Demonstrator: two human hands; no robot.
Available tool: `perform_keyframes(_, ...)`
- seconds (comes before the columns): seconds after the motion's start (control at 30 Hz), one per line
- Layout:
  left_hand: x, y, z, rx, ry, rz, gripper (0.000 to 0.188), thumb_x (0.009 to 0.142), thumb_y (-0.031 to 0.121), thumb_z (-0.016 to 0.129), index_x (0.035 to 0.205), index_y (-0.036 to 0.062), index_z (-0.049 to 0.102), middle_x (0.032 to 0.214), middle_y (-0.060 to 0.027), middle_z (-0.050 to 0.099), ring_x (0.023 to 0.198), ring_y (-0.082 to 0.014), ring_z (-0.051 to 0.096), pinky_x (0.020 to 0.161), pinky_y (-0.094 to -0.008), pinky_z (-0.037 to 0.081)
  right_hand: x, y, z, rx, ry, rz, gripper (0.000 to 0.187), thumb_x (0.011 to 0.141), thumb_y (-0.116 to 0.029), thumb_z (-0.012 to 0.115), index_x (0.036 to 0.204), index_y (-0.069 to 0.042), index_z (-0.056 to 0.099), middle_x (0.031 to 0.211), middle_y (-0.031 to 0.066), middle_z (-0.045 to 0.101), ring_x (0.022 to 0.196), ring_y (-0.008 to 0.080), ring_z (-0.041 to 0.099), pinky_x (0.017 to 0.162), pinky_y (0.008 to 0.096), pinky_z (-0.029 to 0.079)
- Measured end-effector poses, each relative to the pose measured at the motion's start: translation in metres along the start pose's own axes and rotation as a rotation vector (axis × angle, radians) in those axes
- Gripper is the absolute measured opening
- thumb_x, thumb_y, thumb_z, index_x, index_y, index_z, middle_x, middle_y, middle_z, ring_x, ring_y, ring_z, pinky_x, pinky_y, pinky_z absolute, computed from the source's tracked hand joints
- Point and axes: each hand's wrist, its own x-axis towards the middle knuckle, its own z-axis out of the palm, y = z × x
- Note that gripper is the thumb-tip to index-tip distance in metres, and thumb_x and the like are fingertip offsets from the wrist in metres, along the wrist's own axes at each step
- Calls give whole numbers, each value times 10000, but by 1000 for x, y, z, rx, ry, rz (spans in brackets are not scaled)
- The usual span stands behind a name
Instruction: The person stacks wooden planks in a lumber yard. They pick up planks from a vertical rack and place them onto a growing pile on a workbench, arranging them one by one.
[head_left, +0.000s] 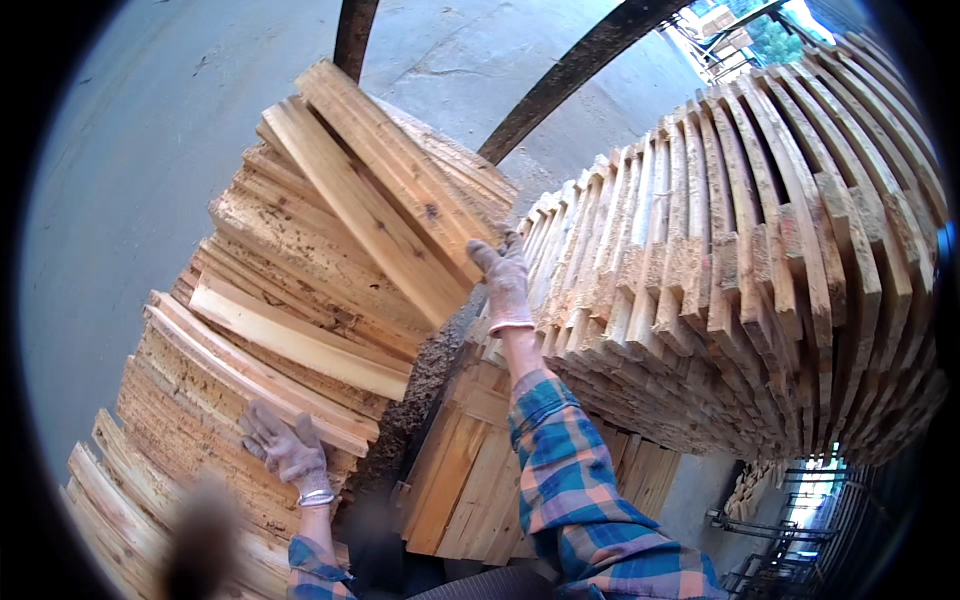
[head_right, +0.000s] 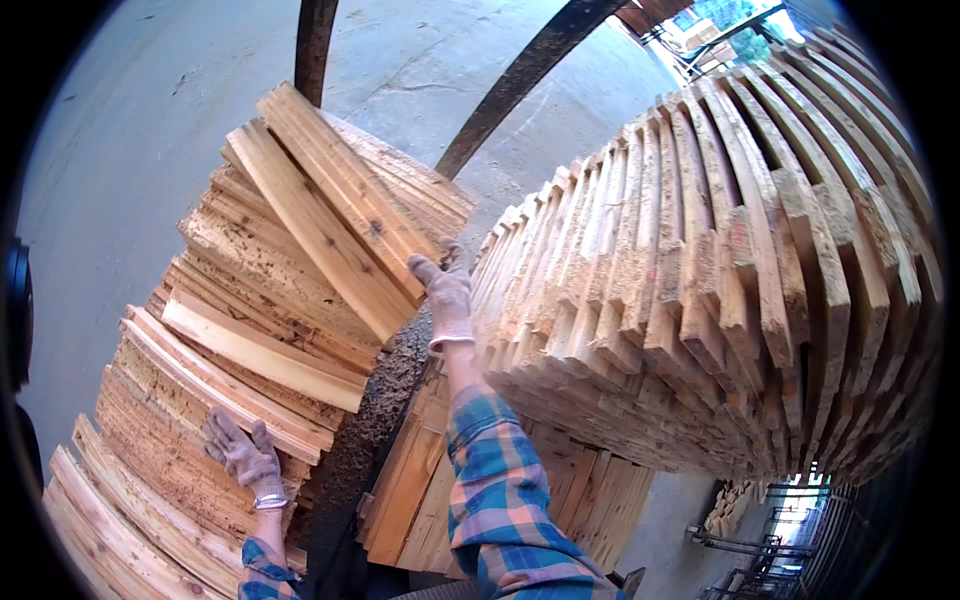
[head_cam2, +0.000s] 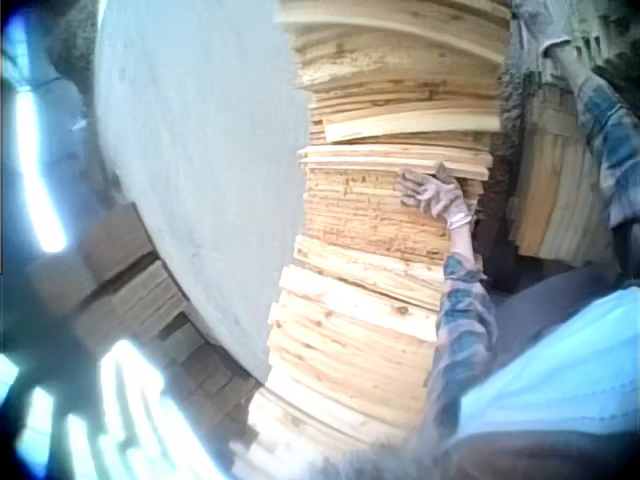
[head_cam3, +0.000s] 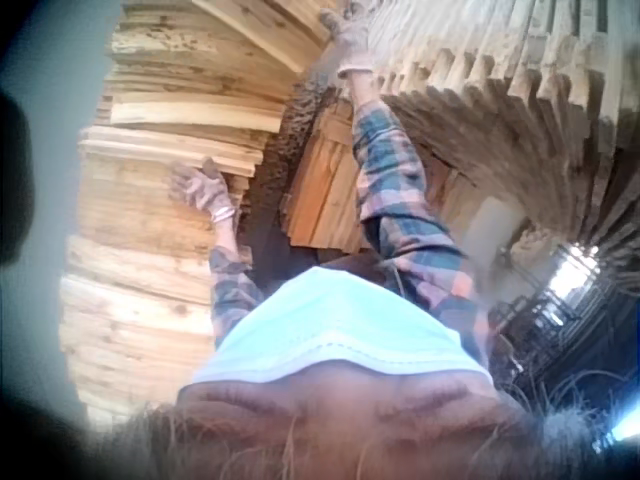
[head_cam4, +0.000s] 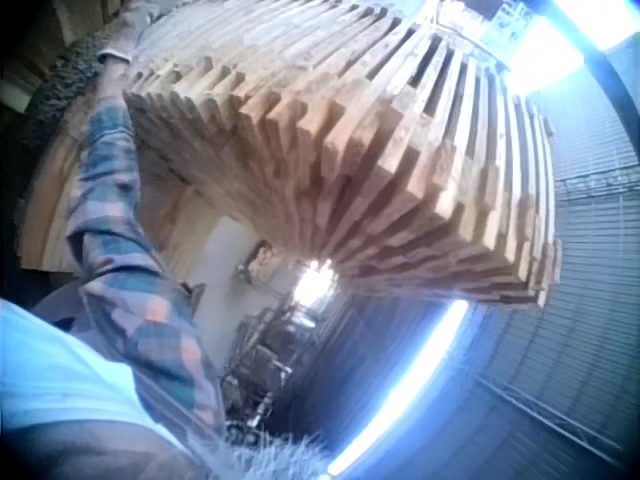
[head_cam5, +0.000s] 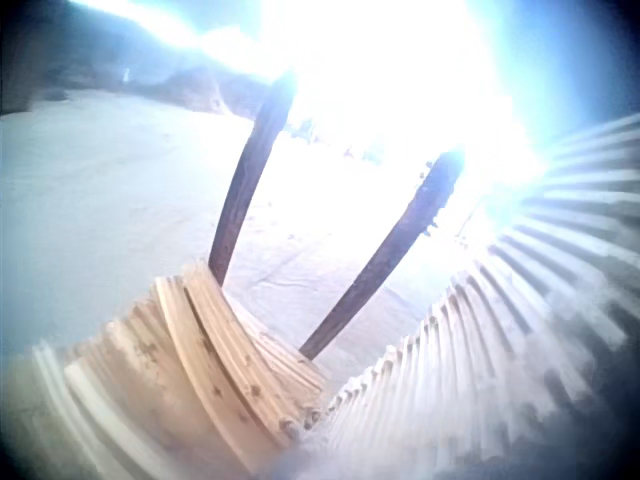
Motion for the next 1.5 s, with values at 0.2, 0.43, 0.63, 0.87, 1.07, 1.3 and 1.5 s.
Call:
perform_keyframes(0.2, 13, -20, -6, -187, -7, -196, 855, 888, 641, 441, 1500, 90, 209, 1526, -143, 272, 1399, -291, 291, 1131, -481, 244, -53, -56, 44, -41, -158, 203, 682, 744, -195, 821, 1289, -33, 443, 965, 74, 580, 824, 155, 571, 726, 273, 492)
perform_keyframes(0.43, 144, 149, -43, -1703, -499, -401, 945, 752, 521, 740, 1424, 18, 307, 1313, -260, 475, 1234, -315, 455, 1012, -433, 392, -122, -39, 48, 70, -238, -6, 597, 826, -209, 749, 1297, -11, 442, 1152, 119, 546, 1033, 216, 575, 885, 320, 495)
perform_keyframes(0.63, 152, 189, -52, -1814, -757, -487, 637, 879, 190, 657, 1404, 64, 318, 980, -94, 608, 683, -153, 627, 506, -287, 523, -107, -36, 34, -169, -477, -319, 249, 868, -141, 646, 1112, -97, 620, 958, 128, 570, 878, 254, 612, 746, 348, 520)
perform_keyframes(0.87, 48, 184, -132, -1694, -717, -639, 894, 753, 112, 600, 1510, 93, 124, 1118, -192, 572, 726, -274, 656, 576, -370, 605, -140, 5, -48, 228, -719, 342, 562, 946, -262, 600, 1368, 42, 386, 1039, 17, 590, 914, 99, 568, 822, 245, 495)
perform_keyframes(1.07, -176, 138, -191, -822, -754, -213, 1281, 439, 37, 852, 1509, 99, 150, 1339, -250, 437, 1134, -414, 524, 983, -430, 457, -255, 131, -132, 178, -752, 33, 383, 999, -194, 412, 1314, 11, 483, 1203, 105, 604, 1142, 163, 553, 998, 303, 434)
perform_keyframes(1.3, -188, 141, -179, -1592, -724, -715, 910, 758, 259, 724, 1473, 19, 214, 1221, -169, 552, 1000, -227, 599, 805, -331, 537, -375, 36, -201, 355, -679, 663, 455, 958, -249, 502, 1322, 19, 453, 1027, 64, 666, 930, 132, 625, 835, 242, 501)
perform_keyframes(1.5, -235, 200, -213, -1274, -828, -361, 986, 592, 147, 754, 1442, -16, 282, 1189, -149, 562, 975, -208, 578, 823, -313, 506, -434, 50, -302, 587, -765, 586, 422, 921, -201, 560, 1279, 1, 469, 981, 100, 642, 735, 132, 657, 641, 229, 539)
